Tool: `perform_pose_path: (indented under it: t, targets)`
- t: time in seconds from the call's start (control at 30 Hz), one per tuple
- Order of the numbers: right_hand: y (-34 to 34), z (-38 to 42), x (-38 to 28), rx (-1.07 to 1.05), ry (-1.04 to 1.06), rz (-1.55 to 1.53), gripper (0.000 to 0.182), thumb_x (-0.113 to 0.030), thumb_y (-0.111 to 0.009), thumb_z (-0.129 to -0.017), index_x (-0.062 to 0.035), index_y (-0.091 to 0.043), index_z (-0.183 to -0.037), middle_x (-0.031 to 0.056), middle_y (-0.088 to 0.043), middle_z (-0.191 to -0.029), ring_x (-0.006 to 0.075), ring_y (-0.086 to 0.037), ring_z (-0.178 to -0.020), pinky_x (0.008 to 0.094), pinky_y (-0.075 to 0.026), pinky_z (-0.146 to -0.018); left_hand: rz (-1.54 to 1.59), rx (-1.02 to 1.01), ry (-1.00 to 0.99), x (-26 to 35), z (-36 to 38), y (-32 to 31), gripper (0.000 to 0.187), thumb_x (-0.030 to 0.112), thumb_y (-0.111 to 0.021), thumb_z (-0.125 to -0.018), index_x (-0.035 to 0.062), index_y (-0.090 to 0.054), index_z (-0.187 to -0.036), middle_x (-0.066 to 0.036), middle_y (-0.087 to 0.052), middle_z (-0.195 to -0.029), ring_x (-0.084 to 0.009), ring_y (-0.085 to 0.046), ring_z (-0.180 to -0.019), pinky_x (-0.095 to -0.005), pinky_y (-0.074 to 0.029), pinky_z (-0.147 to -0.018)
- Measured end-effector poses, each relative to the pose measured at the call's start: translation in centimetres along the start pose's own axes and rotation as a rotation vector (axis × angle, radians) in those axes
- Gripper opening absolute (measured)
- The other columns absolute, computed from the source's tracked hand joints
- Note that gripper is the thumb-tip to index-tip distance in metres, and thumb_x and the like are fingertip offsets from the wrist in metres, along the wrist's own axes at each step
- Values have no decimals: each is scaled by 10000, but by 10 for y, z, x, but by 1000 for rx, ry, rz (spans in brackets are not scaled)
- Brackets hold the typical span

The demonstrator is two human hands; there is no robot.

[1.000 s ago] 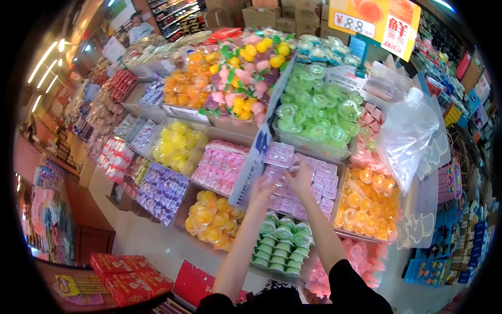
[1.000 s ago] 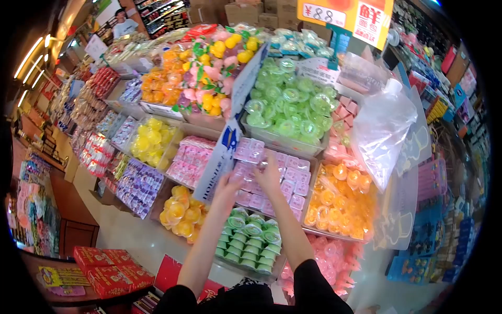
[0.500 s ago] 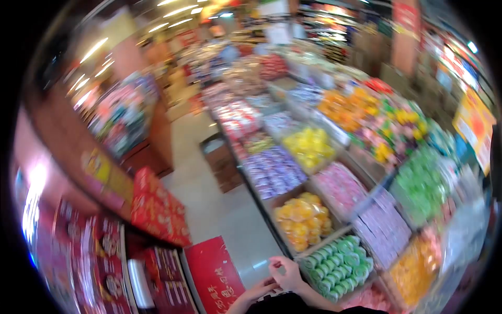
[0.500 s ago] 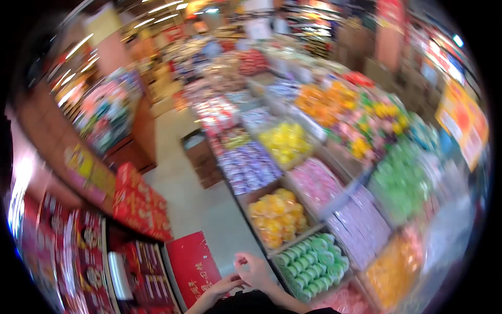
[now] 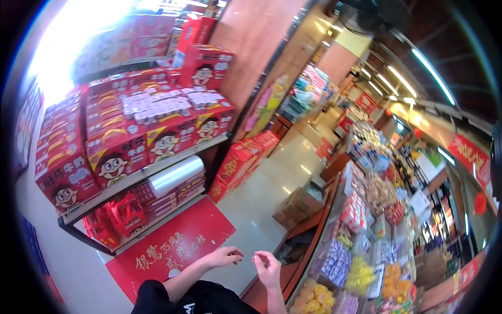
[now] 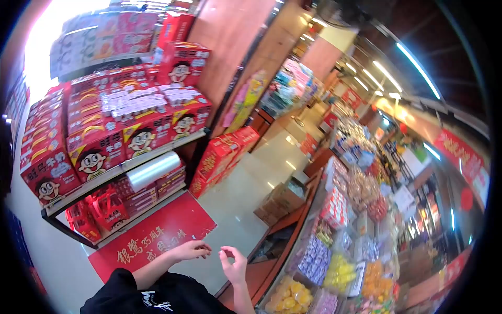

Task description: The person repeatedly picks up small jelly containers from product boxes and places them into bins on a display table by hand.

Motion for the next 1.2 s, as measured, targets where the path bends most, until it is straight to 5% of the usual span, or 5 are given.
perform_pose_path:
  t: [0.27,0.5,0.63,0.93,1.2]
  targets:
    - [-165,-50,-54,-362,110,53,149,-45,-677,-857,12,-670,-994,85,-709,-889,146,-690,-825,269,-534,-756,215,341,-55,-5,73,136,296,202,-568,-928,-10,-607,-1130,-92,-653,-989,-160,-623,-921,-300,-492,-807]
    - [-237,-107,-48,-500,117,24,160,-28,-675,-844,-2,-670,-1002,76,-705,-921,146,-676,-843,276,-532,-775,336,681,3,-16,112,206,221,127,-566,-916,-18,-628,-1070,-109,-667,-1025,-179,-627,-984,-308,-493,-868]
    - [-274,-151,-37,-576,23,-109,182,5,-649,-858,2,-651,-1041,72,-684,-1008,137,-659,-895,273,-531,-791,185,877,-117,-24,120,250,201,112,-572,-910,-18,-636,-1048,-122,-692,-945,-170,-662,-875,-300,-518,-805]
    - [-378,-280,-54,-740,-84,-699,268,-22,-573,-901,6,-559,-1167,152,-528,-1307,207,-602,-1094,345,-469,-974,-131,1264,-223,101,114,360,123,13,-594,-895,-37,-616,-1006,-98,-646,-919,-137,-654,-814,-277,-531,-724]
    - [-483,-356,-111,-921,84,-778,302,46,-550,-888,61,-522,-1188,191,-303,-1483,246,-594,-1166,322,-511,-943,-61,1485,-360,158,81,462,561,-60,-542,-886,-10,-331,-1404,-175,-531,-1319,-158,-672,-890,-269,-549,-737]
Point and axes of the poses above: each hand's wrist, its own z-axis away from the middle knuckle, its own y-axis out of the back of the hand, x = y × z, the point moved 3 cm from there along -z, towards the middle knuckle
